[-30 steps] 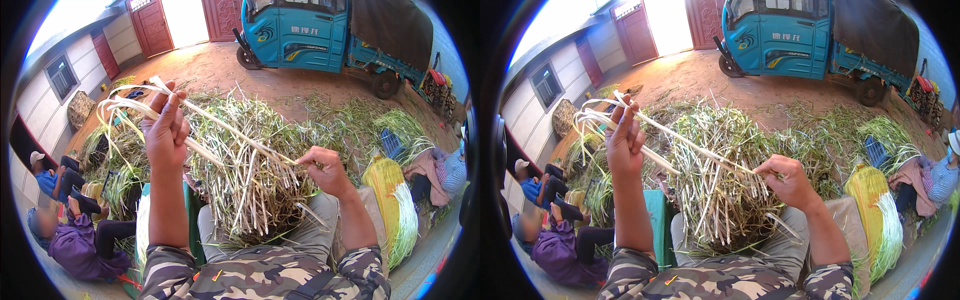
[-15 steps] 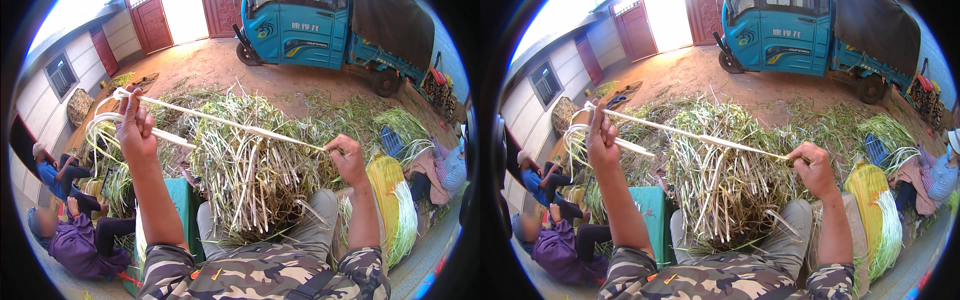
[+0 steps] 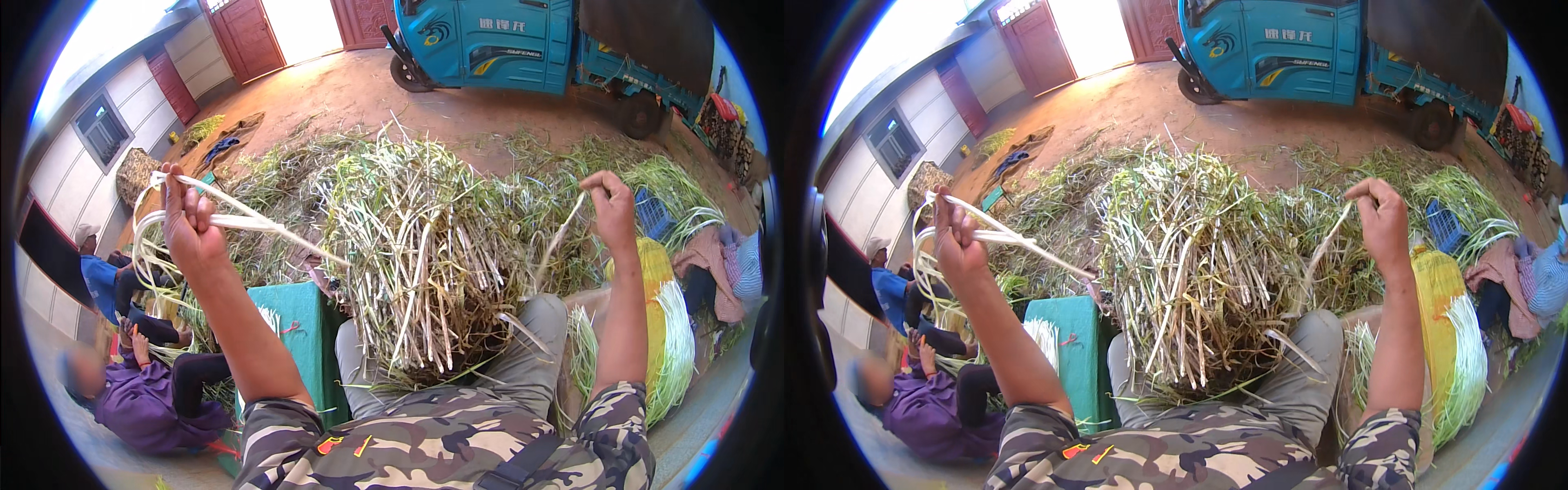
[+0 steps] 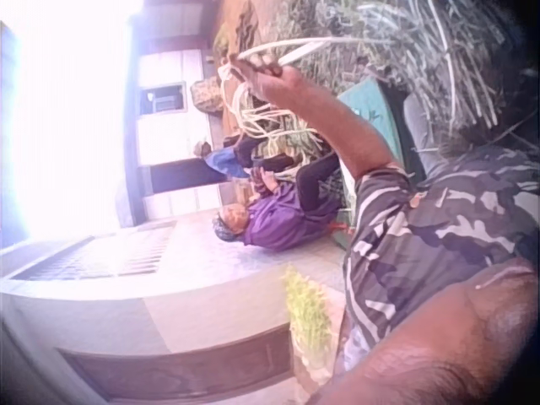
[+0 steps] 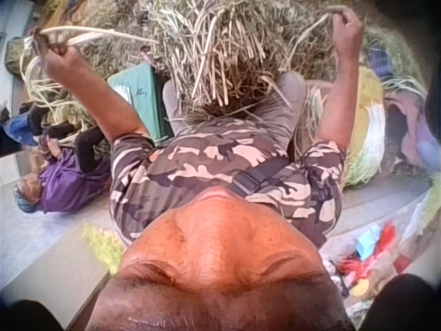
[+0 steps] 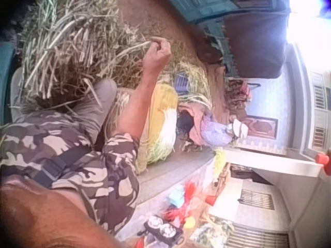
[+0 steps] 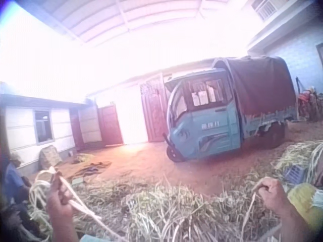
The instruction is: The person sits on the ground and repeatedly pulls long, thin strips from a pile of plant material, separating them by hand. The strips are gathered and placed into a growing bundle on a green block beside them.
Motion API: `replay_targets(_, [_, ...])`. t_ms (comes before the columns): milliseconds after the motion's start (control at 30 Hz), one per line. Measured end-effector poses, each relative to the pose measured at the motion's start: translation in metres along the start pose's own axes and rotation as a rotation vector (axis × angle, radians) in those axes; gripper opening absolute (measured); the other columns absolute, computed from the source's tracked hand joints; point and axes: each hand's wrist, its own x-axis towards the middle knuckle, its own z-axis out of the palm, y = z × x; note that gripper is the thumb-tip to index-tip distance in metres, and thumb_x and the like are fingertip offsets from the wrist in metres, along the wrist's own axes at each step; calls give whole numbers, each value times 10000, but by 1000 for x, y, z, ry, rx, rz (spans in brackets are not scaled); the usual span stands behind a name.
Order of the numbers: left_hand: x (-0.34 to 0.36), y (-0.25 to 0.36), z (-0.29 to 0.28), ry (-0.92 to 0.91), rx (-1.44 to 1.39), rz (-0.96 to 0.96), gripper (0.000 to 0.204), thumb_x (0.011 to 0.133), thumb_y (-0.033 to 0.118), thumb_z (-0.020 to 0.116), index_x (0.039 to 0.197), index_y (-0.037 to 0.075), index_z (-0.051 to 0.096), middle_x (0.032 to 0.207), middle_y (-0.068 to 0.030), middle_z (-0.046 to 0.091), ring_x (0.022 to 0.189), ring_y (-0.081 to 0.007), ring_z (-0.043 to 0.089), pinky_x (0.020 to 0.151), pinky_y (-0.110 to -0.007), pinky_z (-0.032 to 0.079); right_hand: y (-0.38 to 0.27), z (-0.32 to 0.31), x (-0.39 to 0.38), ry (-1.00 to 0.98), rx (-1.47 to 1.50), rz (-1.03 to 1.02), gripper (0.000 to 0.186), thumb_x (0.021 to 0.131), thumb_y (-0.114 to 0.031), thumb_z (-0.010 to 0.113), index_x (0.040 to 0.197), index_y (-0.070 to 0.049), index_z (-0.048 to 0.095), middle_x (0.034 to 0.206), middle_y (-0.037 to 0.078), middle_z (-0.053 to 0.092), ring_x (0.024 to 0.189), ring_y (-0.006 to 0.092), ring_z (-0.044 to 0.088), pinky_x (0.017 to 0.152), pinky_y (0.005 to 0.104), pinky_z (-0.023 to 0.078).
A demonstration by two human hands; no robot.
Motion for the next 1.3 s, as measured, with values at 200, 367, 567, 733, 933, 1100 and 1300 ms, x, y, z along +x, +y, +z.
replay_targets(200, [-22,-12,14,-20,74,-77,309,1009,130,613,1292,8,600,1133,-73,695,500,-13,257,375,-173,203,-29,15,2,-223,-291,-364,256,952,-99,592,1189,-63,680,1177,134,654,1136,272,600,1013,372,451])
replay_targets(367, [-50,-33,33,-67,48,-185,336,1007,127,613,1323,18,579,1116,-72,678,508,-7,298,371,-168,220,-72,36,-10,-401,-138,-344,375,975,-260,599,1278,-41,637,1313,182,609,1273,329,544,1108,418,400])
replay_targets(567, [-80,-67,48,-43,84,-306,306,992,124,637,1276,14,605,1101,-101,703,486,-5,317,368,-170,209,-111,79,-67,-771,481,-261,608,1024,-451,535,1444,-17,459,1319,200,587,1264,292,546,1084,421,428])
replay_targets(733, [-93,-87,50,-7,112,-373,290,985,85,636,1263,6,613,1093,-122,702,485,-11,328,377,-177,243,-122,97,-106,-1088,997,168,522,1057,-301,538,1457,1,394,1154,104,595,1103,145,564,955,309,490])
replay_targets(933, [-94,-92,50,3,217,-449,336,1011,159,614,1305,2,573,1191,-116,684,490,-17,313,374,-179,239,-129,91,-109,-1169,1091,393,284,1082,-282,481,1158,-28,582,756,-49,471,638,39,458,585,197,423])
replay_targets(1100, [-96,-87,37,72,200,-567,366,1063,234,508,1334,-10,539,1252,-146,669,532,-25,354,378,-165,267,-141,70,-75,-766,1194,227,356,1103,-305,394,1000,-34,601,614,-51,400,488,53,354,474,203,351])
replay_targets(1300, [-129,-88,13,42,278,-730,421,1087,283,443,1337,-43,536,1229,-173,679,798,-118,649,535,-163,472,-156,97,-84,-690,736,-114,274,1085,-251,455,1021,-17,581,686,-28,498,544,117,433,505,279,404])
